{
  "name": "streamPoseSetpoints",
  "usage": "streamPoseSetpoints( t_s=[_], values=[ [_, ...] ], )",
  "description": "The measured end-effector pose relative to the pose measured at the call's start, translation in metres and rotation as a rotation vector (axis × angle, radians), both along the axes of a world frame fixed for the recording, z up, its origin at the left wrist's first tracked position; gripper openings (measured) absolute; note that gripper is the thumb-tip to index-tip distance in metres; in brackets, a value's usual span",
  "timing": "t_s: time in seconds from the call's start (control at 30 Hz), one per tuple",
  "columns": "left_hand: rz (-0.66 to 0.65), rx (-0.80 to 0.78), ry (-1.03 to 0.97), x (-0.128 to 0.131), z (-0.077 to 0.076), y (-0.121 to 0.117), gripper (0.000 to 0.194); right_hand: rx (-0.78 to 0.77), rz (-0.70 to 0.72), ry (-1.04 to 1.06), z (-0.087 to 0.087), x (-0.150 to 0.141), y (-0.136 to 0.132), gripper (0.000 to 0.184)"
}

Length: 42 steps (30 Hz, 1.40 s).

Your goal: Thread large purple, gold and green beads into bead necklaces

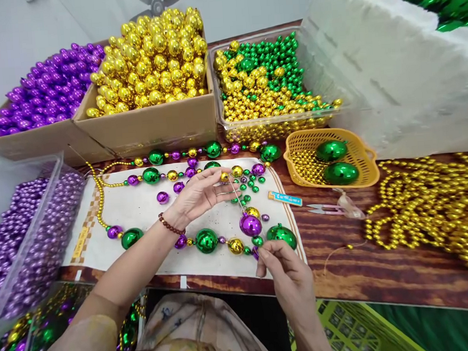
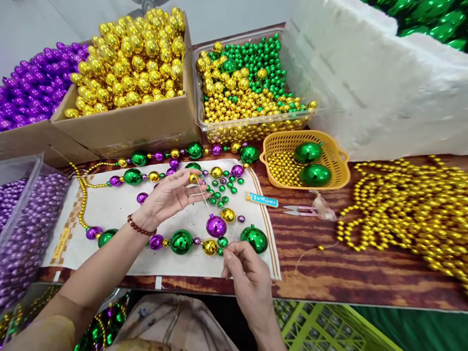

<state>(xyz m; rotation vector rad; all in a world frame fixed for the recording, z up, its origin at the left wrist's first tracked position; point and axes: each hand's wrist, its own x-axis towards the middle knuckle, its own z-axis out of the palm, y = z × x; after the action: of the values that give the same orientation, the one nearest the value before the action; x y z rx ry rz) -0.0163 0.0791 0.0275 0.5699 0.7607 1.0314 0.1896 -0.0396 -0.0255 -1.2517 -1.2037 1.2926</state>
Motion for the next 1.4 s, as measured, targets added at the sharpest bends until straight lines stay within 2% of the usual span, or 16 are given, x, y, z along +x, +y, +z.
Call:
streamPoseSetpoints(
  t_s=[0.2, 0.5, 0.63, 0.83, 0.97, 1.07, 1.13, 1.2, 1.27, 1.33, 1.4],
  values=[
    [-0.005, -0.015, 0.04, 0.0, -0.002, 0.001, 0.013, -0.002, 0.018, -0.04, 0.003, 0.003, 0.001, 0.028],
    [0.008, 0.024, 0.072, 0.0, -0.003, -0.002, 0.015, -0.025, -0.033, -0.036, 0.001, -0.002, 0.0, 0.025],
    [0.047, 0.037, 0.105, 0.009, -0.004, -0.012, 0.018, -0.06, -0.066, 0.016, -0.003, -0.011, 0.012, 0.026],
    [0.057, 0.02, 0.089, 0.027, -0.008, -0.028, 0.021, -0.063, -0.024, 0.067, -0.007, -0.027, 0.032, 0.027],
    [0.109, 0.015, 0.029, 0.037, -0.009, -0.029, 0.026, -0.052, -0.018, 0.066, -0.007, -0.035, 0.033, 0.024],
    [0.206, 0.027, 0.038, 0.047, -0.011, -0.028, 0.024, -0.057, -0.027, 0.055, -0.008, -0.037, 0.034, 0.024],
    [0.282, 0.046, 0.07, 0.053, -0.012, -0.027, 0.024, -0.057, 0.042, 0.031, -0.005, -0.033, 0.037, 0.025],
    [0.305, 0.098, 0.143, 0.058, -0.014, -0.024, 0.026, -0.032, 0.076, -0.014, 0.003, -0.024, 0.045, 0.025],
    [0.217, 0.19, 0.267, 0.061, -0.014, -0.02, 0.028, 0.039, -0.01, -0.069, 0.016, -0.013, 0.059, 0.025],
    [0.061, 0.314, 0.417, 0.061, -0.014, -0.018, 0.029, 0.133, -0.11, -0.097, 0.031, -0.004, 0.078, 0.025],
    [-0.063, 0.445, 0.554, 0.059, -0.012, -0.016, 0.029, 0.197, -0.047, -0.08, 0.045, 0.001, 0.098, 0.024]
  ],
)
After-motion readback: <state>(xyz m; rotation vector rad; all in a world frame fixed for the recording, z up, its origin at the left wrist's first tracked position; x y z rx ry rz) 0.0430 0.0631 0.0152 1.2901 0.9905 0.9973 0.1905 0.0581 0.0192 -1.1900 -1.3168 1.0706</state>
